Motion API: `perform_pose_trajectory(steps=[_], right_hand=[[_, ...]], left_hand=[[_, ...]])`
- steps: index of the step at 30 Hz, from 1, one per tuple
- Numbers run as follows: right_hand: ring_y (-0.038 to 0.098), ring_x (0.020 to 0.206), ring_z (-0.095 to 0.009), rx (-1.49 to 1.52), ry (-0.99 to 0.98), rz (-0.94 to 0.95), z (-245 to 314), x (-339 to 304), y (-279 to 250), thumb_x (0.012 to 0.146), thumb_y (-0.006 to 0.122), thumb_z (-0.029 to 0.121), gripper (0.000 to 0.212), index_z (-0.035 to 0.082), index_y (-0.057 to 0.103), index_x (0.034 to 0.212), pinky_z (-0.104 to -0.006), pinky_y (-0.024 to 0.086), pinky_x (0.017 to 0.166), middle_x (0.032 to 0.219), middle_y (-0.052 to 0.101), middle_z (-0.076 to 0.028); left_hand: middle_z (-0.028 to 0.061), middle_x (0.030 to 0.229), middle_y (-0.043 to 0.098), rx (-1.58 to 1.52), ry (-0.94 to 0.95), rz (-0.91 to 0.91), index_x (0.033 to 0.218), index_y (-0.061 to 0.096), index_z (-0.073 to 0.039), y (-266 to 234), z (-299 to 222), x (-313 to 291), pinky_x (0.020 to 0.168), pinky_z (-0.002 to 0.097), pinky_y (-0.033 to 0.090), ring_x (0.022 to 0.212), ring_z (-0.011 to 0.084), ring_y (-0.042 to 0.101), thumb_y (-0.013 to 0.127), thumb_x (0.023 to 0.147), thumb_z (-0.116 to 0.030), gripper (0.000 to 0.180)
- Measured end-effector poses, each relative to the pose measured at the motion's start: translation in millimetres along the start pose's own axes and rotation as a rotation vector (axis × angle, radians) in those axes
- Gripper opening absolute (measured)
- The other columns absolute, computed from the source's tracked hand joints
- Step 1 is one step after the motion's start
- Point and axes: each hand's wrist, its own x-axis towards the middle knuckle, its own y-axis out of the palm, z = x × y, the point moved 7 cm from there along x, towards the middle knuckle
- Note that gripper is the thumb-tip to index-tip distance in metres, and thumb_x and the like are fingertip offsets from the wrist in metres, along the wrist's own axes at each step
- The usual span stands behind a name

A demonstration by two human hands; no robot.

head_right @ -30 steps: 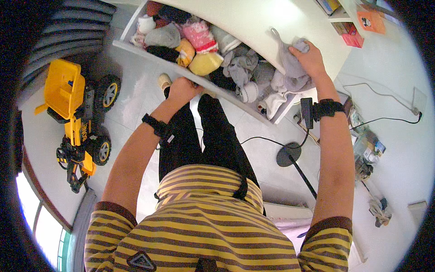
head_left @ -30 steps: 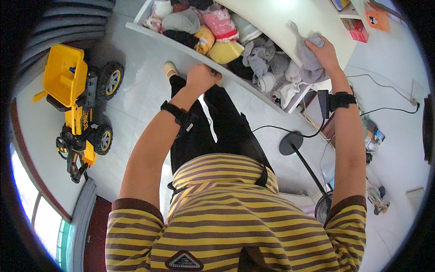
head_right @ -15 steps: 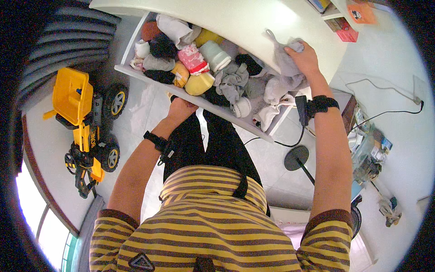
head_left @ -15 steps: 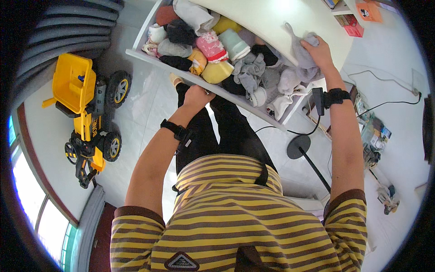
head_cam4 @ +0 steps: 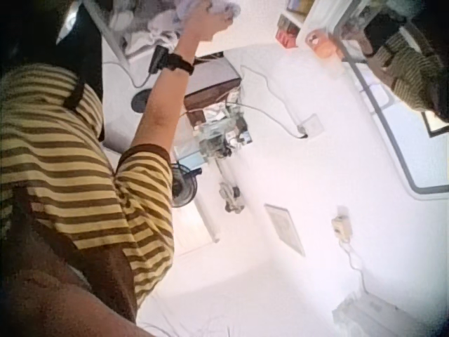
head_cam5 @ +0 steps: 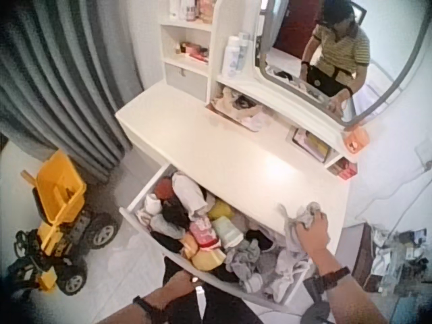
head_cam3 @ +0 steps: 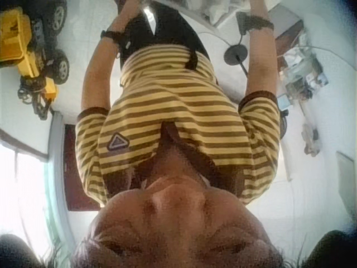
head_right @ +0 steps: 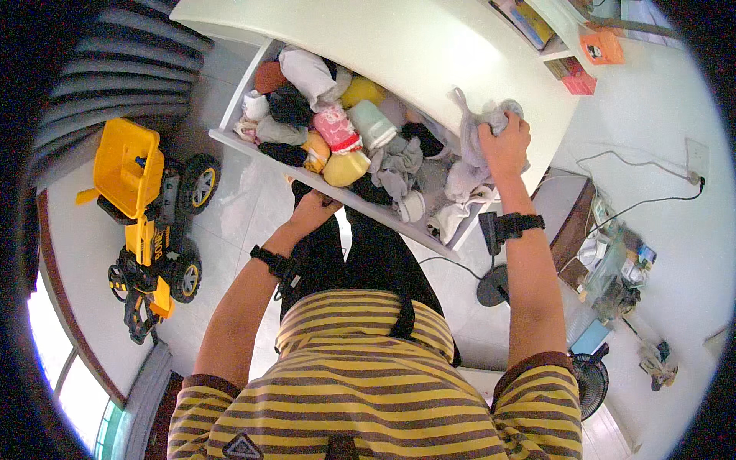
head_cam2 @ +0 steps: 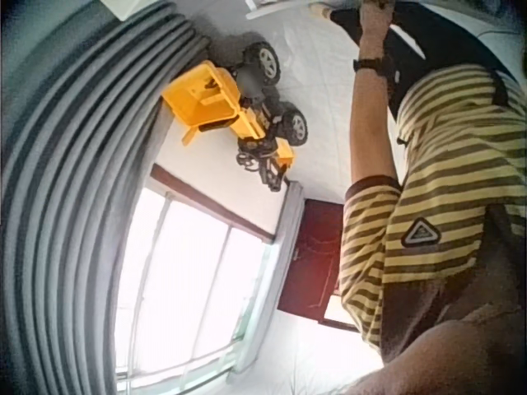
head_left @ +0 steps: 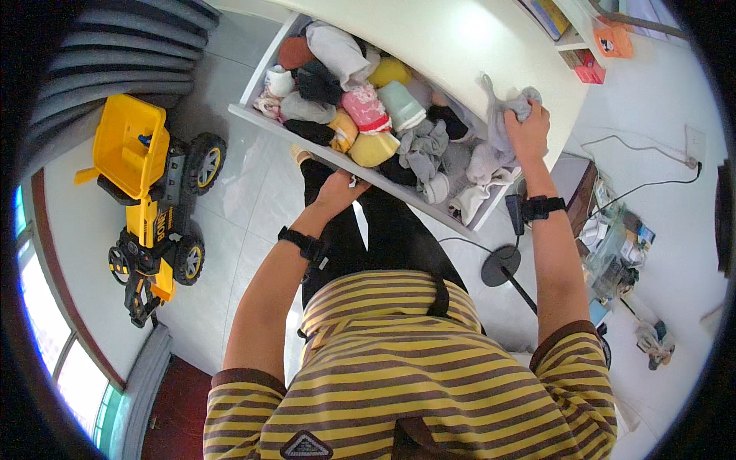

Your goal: The person wipes a tabletop with a cloth, applies spray to the cloth to wipe perfume bottles, and then organizes a wallet, a phone case, and various socks into two different drawers.

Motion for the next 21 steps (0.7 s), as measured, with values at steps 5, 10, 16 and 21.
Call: perform_pose_trajectory(steps=[5,10,16,21], right_hand=[[0.046,0.107,-0.036,0.228,-0.207,-0.089,105,10,22,0.068,0.062,0.024,0.048,0.004,0.054,0.111,-0.0434,0.040,0.091,0.114,0.050,-0.020],[0.051,0.104,-0.033,0.316,-0.627,0.019,259,2,41,0.071,0.063,0.024,0.042,0.011,0.057,0.110,-0.0411,0.042,0.088,0.114,0.054,-0.014],[0.057,0.095,-0.026,0.529,-0.621,0.323,312,-72,12,0.067,0.065,0.018,0.039,0.012,0.058,0.105,-0.0384,0.047,0.081,0.109,0.056,-0.010],[0.050,0.096,-0.027,0.495,-0.839,0.287,335,-166,63,0.066,0.063,0.013,0.033,0.010,0.057,0.098,-0.0357,0.047,0.078,0.104,0.052,-0.006]], left_hand=[[0.0240,0.079,0.061,-0.070,-0.012,-0.242,0.094,0.061,0.004,-69,2,-17,0.065,0.0384,0.048,0.074,0.0357,0.061,0.056,0.078,-0.019,0.028],[0.0129,0.061,0.060,-0.273,-0.167,-0.512,0.081,0.065,-0.001,-143,-10,-33,0.057,0.0294,0.045,0.054,0.0266,0.057,0.055,0.083,-0.019,0.020],[0.0147,0.104,0.057,0.192,0.143,-0.684,0.111,0.053,-0.005,-198,-47,-29,0.082,0.0364,0.044,0.092,0.0281,0.055,0.055,0.074,0.002,0.038],[0.0101,0.113,0.054,0.501,0.448,-0.489,0.105,0.055,-0.005,-205,-47,-1,0.098,0.0423,0.033,0.112,0.0288,0.047,0.053,0.064,0.008,0.043]])
